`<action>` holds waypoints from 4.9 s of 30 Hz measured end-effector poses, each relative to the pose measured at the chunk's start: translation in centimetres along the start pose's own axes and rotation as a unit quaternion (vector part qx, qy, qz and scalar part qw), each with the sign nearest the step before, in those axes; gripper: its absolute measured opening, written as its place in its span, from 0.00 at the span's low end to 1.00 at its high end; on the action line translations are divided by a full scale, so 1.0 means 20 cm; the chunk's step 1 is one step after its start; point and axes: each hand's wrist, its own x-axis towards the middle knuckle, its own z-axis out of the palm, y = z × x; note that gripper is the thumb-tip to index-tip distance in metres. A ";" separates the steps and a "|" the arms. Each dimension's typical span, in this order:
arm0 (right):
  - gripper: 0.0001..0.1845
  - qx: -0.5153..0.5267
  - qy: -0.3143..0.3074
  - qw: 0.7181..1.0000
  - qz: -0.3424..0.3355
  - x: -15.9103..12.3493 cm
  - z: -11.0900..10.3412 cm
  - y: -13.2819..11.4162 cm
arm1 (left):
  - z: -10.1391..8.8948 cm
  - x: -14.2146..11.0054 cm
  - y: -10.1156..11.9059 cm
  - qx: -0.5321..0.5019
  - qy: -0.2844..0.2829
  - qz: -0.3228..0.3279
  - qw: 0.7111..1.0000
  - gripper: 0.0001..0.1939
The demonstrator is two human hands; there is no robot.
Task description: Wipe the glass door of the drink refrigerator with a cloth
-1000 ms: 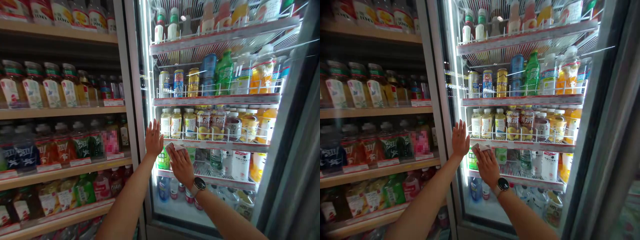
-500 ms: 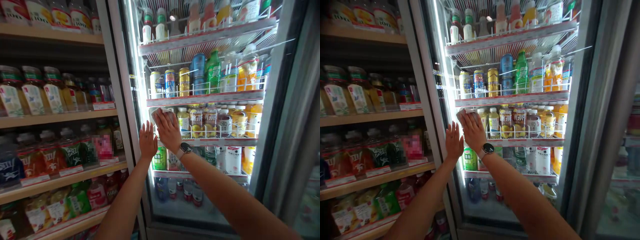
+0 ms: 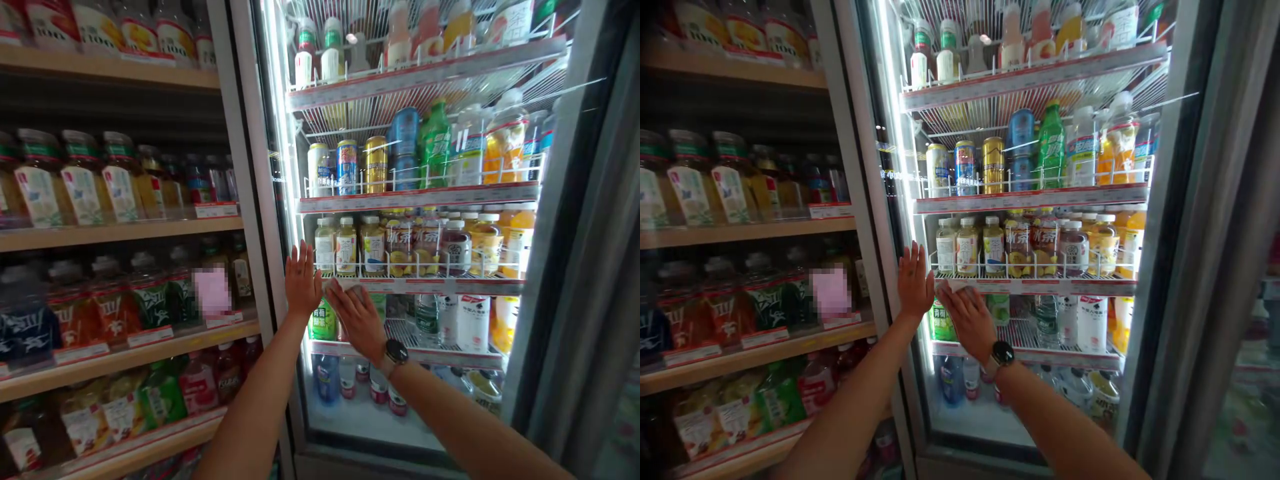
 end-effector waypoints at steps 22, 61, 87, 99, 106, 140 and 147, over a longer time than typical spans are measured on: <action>0.37 -0.003 -0.012 1.000 0.008 -0.23 0.03 -0.05 | 0.00 -0.01 0.01 -0.004 -0.025 -0.014 1.000 0.31; 0.42 0.203 0.055 0.977 0.030 0.34 -0.28 0.27 | -0.09 0.11 0.34 -0.344 -0.048 -0.111 0.931 0.29; 0.39 -0.045 0.066 0.994 0.079 0.00 -0.19 0.47 | -0.05 -0.14 0.18 0.058 -0.142 0.187 0.970 0.28; 0.39 -0.046 0.071 0.993 0.085 0.00 -0.19 0.47 | 0.00 -0.02 0.08 0.016 0.002 -0.116 0.993 0.35; 0.40 -0.021 0.069 0.993 0.089 0.00 -0.19 0.47 | -0.04 -0.50 0.08 0.064 -0.042 -0.050 0.996 0.36; 0.38 -0.047 0.072 0.992 0.090 0.01 -0.19 0.47 | 0.12 0.49 0.42 -0.002 -0.031 -0.007 0.999 0.31; 0.38 -0.040 0.062 0.993 0.095 0.02 -0.18 0.47 | 0.13 0.28 0.49 -0.012 -0.044 0.037 0.998 0.34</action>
